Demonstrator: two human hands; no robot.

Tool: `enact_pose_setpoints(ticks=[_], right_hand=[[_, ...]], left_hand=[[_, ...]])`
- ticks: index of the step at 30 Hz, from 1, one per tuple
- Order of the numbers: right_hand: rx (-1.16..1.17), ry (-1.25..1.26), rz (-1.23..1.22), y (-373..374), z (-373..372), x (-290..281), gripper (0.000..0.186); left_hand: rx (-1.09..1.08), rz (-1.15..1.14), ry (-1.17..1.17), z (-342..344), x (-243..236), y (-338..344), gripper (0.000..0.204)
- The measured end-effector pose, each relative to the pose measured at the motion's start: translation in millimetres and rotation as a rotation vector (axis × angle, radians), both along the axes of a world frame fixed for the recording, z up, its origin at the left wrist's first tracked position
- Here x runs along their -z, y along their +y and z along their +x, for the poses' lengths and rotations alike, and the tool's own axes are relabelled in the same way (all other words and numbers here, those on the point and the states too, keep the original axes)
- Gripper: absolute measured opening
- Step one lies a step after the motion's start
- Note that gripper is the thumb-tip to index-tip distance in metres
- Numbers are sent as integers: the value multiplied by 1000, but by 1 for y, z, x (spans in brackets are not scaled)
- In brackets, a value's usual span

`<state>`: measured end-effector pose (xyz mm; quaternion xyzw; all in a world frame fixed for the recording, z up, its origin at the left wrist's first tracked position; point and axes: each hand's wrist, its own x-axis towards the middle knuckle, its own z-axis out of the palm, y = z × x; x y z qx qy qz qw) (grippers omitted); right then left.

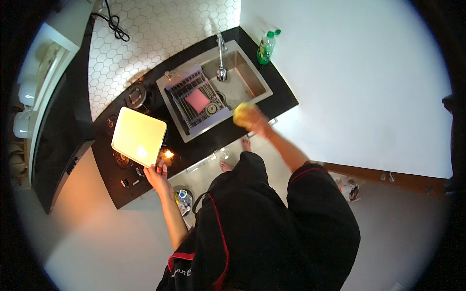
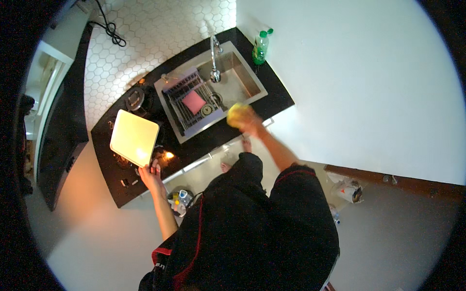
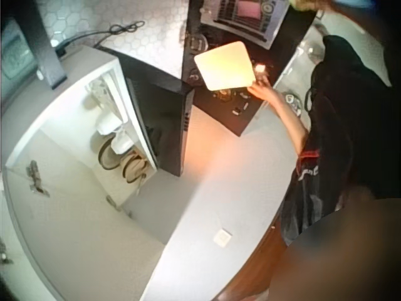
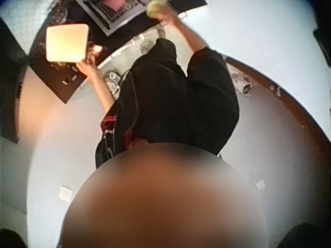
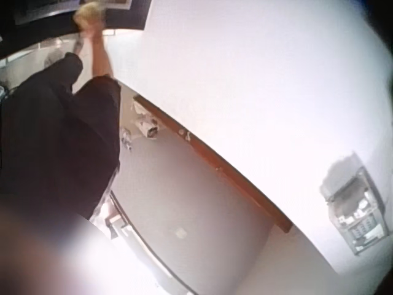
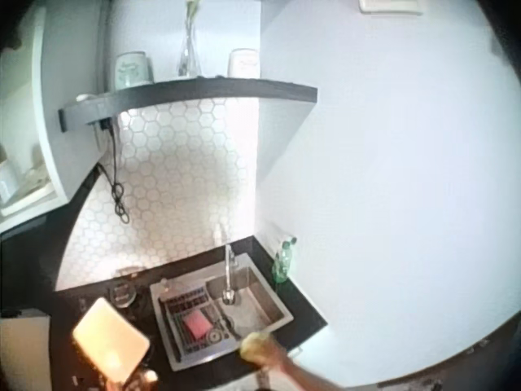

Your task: The person washes a small metal strainer in the kitchen sink, then wipes the sink and countertop with a yellow cloth. They move to a bedroom wardrobe, wipe the interior walls and shelves, and clean the inside of two drawers before closing them.

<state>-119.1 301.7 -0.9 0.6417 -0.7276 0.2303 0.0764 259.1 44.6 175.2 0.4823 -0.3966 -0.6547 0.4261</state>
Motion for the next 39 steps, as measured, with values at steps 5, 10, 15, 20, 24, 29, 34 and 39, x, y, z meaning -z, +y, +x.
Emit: enact_pose_setpoints(ticks=[5,10,15,20,24,29,34,39], right_hand=[[729,221,283,105,-97,2,56],[997,-389,742,157,-39,-30,39],[799,-299,-1,126,-22,-68,40],[661,-210,40,57,-60,-66,57],[768,-232,115,75,-27,-42,53],[828,-365,519,163,17,-26,24],[882,-634,600,224,61,6,26],[934,-653,511,235,70,22,30]], left_hand=[[123,15,-18,21,-6,26,19],[188,169,-71,15,-3,42,19],[276,179,-63,5,10,50,20],[327,164,-125,-13,27,46,19],[304,106,-120,-19,21,39,20],[188,45,-91,-4,22,13,25],[178,-26,-187,16,58,-55,31],[206,3,-260,21,98,-85,31]])
